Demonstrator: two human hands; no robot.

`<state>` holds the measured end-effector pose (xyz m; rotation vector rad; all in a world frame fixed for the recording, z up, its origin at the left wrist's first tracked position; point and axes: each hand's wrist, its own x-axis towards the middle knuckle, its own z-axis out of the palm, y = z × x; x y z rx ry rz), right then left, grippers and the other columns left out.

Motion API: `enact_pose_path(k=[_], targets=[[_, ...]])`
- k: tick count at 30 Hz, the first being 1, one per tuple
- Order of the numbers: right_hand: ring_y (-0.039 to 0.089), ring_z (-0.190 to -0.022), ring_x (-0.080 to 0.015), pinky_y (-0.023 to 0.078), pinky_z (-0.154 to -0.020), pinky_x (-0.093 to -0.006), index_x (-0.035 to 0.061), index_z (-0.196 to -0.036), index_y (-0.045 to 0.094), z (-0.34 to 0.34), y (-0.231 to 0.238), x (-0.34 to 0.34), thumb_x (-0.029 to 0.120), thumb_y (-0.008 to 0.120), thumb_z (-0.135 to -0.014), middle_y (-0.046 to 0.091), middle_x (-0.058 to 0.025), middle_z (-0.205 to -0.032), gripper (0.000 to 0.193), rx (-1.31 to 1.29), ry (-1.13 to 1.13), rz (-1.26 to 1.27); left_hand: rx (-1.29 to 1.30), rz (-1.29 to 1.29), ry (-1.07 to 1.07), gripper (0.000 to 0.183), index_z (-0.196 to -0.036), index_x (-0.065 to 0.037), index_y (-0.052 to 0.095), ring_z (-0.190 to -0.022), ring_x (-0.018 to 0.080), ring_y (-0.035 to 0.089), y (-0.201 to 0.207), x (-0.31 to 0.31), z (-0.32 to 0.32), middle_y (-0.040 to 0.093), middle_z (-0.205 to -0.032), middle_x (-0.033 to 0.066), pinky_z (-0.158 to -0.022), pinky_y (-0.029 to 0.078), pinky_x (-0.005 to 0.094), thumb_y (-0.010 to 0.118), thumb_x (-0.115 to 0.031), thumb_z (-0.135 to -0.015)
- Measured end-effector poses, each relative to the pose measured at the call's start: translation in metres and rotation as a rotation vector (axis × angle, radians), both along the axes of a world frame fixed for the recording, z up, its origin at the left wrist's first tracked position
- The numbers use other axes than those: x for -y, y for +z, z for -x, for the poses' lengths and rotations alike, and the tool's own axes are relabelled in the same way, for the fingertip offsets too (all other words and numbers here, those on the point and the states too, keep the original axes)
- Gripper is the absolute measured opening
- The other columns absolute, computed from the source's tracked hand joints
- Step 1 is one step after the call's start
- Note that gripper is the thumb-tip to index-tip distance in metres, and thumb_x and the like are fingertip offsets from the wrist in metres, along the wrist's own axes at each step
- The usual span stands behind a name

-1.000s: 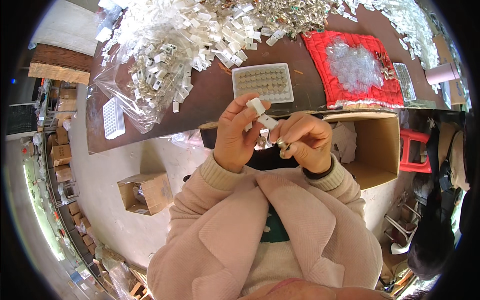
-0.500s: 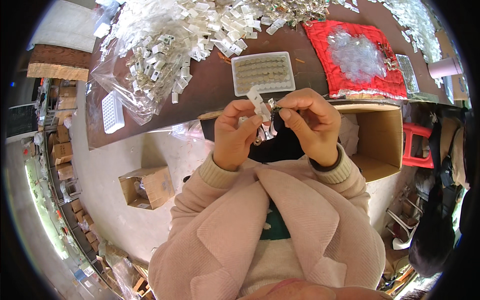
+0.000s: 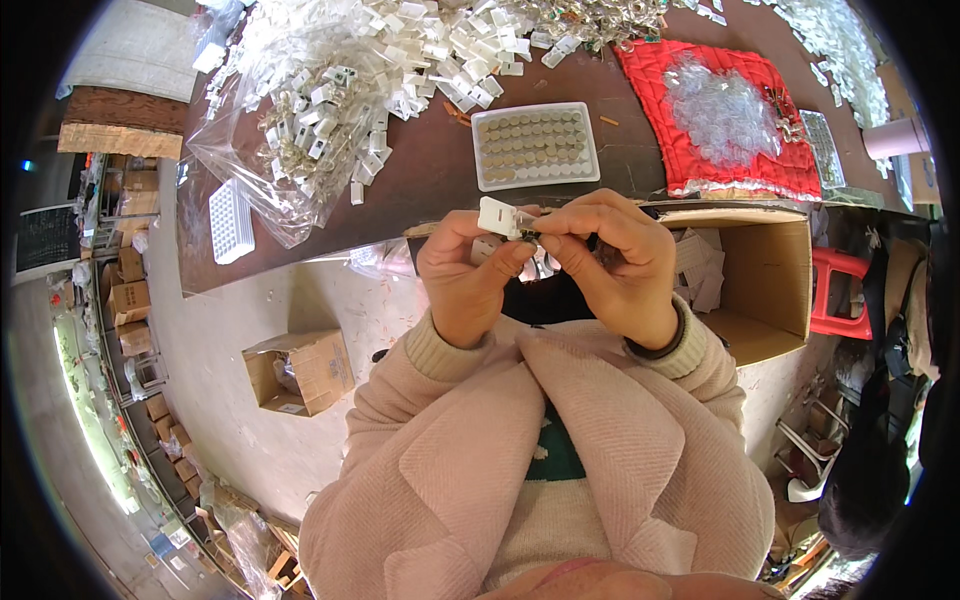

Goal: The person repeatedly picks small white plastic housings and metal contacts from a table, joins them by hand, and places the assembled units into a white tray. The person occasionally uses a small light to illuminate the components during assembly.

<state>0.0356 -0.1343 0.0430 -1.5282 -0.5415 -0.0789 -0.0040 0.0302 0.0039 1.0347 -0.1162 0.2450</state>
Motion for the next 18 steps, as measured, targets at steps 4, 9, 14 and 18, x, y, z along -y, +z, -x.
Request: enact_pose_path(k=[4,9,14,18], targets=[[0.062,-0.073,-0.0105,0.047,-0.064,-0.0224,0.0030,-0.106,0.075,-0.005,-0.005,0.002,-0.008,0.072,-0.084,0.069,-0.0070,-0.087,0.025,-0.090,0.121,-0.086,0.053,-0.014,0.034,0.024,-0.108,-0.001,0.061,-0.091,0.0144,0.067,-0.002,-0.002,-0.002,0.071,-0.112,0.0173,-0.078,0.057,0.0269,0.073,0.005,-0.088],[0.062,-0.072,-0.0119,0.047,-0.063,-0.0231,0.0028,-0.108,0.075,0.000,-0.002,-0.002,-0.008,0.073,-0.083,0.069,-0.0074,-0.086,0.028,-0.080,0.071,-0.008,0.109,-0.036,0.128,0.024,-0.108,-0.001,0.061,-0.097,0.0188,0.068,-0.006,0.003,-0.003,0.070,-0.113,0.0180,-0.084,0.057,0.0305,0.071,0.009,-0.088],[0.065,-0.070,-0.0212,0.051,-0.062,-0.0293,0.0035,-0.104,0.075,0.003,-0.006,-0.011,-0.005,0.076,-0.079,0.068,-0.0097,-0.086,0.026,0.040,-0.009,0.043,-0.011,0.022,0.242,0.025,-0.106,0.000,0.061,-0.096,0.0188,0.067,-0.023,0.009,0.005,0.068,-0.109,0.0147,-0.082,0.056,0.0308,0.069,0.012,-0.086],[0.066,-0.080,-0.0297,0.054,-0.069,-0.0382,0.0065,-0.104,0.072,-0.002,-0.015,-0.008,0.004,0.072,-0.080,0.068,-0.0100,-0.089,0.024,0.296,-0.165,0.141,0.092,-0.560,0.432,0.015,-0.107,-0.004,0.056,-0.085,0.0134,0.062,-0.029,-0.001,-0.005,0.064,-0.098,0.0063,-0.075,0.053,0.0269,0.064,-0.001,-0.095]])
